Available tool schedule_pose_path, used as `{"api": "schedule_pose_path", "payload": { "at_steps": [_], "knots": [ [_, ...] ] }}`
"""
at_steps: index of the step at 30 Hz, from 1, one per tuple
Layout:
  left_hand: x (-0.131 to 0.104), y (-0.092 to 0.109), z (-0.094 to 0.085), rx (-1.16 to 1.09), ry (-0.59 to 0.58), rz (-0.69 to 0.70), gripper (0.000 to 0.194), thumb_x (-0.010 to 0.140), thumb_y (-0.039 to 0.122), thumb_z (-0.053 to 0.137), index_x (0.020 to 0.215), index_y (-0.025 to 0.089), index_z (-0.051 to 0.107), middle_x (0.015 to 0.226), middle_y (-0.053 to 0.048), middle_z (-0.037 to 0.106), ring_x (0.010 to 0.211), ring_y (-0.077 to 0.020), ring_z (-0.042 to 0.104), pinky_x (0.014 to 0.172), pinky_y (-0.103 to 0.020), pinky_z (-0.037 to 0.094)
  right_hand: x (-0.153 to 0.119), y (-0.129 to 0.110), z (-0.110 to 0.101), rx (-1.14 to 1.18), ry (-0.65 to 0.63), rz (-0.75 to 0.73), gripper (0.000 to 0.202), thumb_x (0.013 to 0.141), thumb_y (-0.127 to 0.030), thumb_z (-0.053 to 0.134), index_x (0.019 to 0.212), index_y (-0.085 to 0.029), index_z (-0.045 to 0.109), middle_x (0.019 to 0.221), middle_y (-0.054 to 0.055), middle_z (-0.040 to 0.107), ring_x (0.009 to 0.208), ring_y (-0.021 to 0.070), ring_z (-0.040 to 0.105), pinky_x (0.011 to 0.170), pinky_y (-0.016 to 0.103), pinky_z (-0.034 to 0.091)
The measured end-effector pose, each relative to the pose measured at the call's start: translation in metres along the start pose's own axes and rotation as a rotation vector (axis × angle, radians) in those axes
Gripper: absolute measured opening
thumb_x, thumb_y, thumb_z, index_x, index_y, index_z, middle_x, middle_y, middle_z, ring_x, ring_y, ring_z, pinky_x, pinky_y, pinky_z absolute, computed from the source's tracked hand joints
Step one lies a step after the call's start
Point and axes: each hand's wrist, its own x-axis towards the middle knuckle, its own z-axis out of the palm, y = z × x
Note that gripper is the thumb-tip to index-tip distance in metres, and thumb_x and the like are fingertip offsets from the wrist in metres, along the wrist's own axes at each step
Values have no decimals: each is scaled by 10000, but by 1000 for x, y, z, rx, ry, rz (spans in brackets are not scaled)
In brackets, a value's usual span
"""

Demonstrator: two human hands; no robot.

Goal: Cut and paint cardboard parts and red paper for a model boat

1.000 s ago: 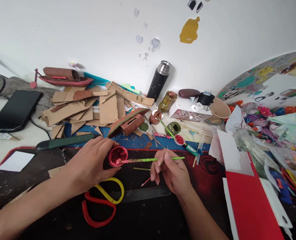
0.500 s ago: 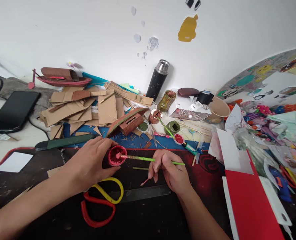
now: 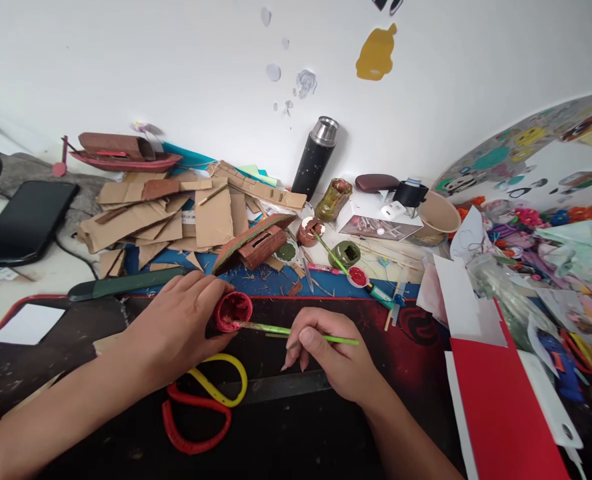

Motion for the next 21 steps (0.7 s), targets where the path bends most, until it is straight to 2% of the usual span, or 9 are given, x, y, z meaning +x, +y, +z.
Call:
{"api": "schedule_pose_path", "payload": {
  "at_steps": [8, 12, 17, 21],
  "knots": [
    [2, 3, -3, 18, -13, -20, 301, 819, 409, 786, 1069, 282, 676, 1047, -110, 765, 1048, -399, 691, 928, -519, 526, -2, -9, 0, -107, -30, -141, 476, 1146, -493, 546, 839, -183, 736, 776, 54, 710, 613, 133, 652, 563, 236, 532],
    [4, 2, -7, -26, -22, -34, 285, 811, 427, 779, 1039, 290, 676, 1013, -106, 767, 1030, -406, 702, 927, -540, 544, -5, -2, -3, -36, 14, -98, 452, 1141, -495, 557, 861, -185, 730, 746, 47, 711, 625, 150, 694, 538, 231, 530],
    [0, -2, -4, -27, -27, -19, 321, 837, 437, 773, 1095, 279, 664, 1039, -109, 766, 1044, -404, 696, 924, -541, 544, -5, 2, -5, 26, 61, -57, 437, 1126, -502, 594, 871, -179, 740, 728, 44, 728, 607, 147, 707, 537, 228, 539],
    [-2, -3, -1, -17, -26, -9, 340, 836, 455, 787, 1101, 289, 654, 1046, -106, 764, 1050, -405, 693, 927, -537, 538, -5, 0, -7, 33, 59, -39, 323, 1107, -475, 645, 1019, -189, 768, 745, 26, 733, 649, 149, 737, 547, 211, 550]
  ]
}}
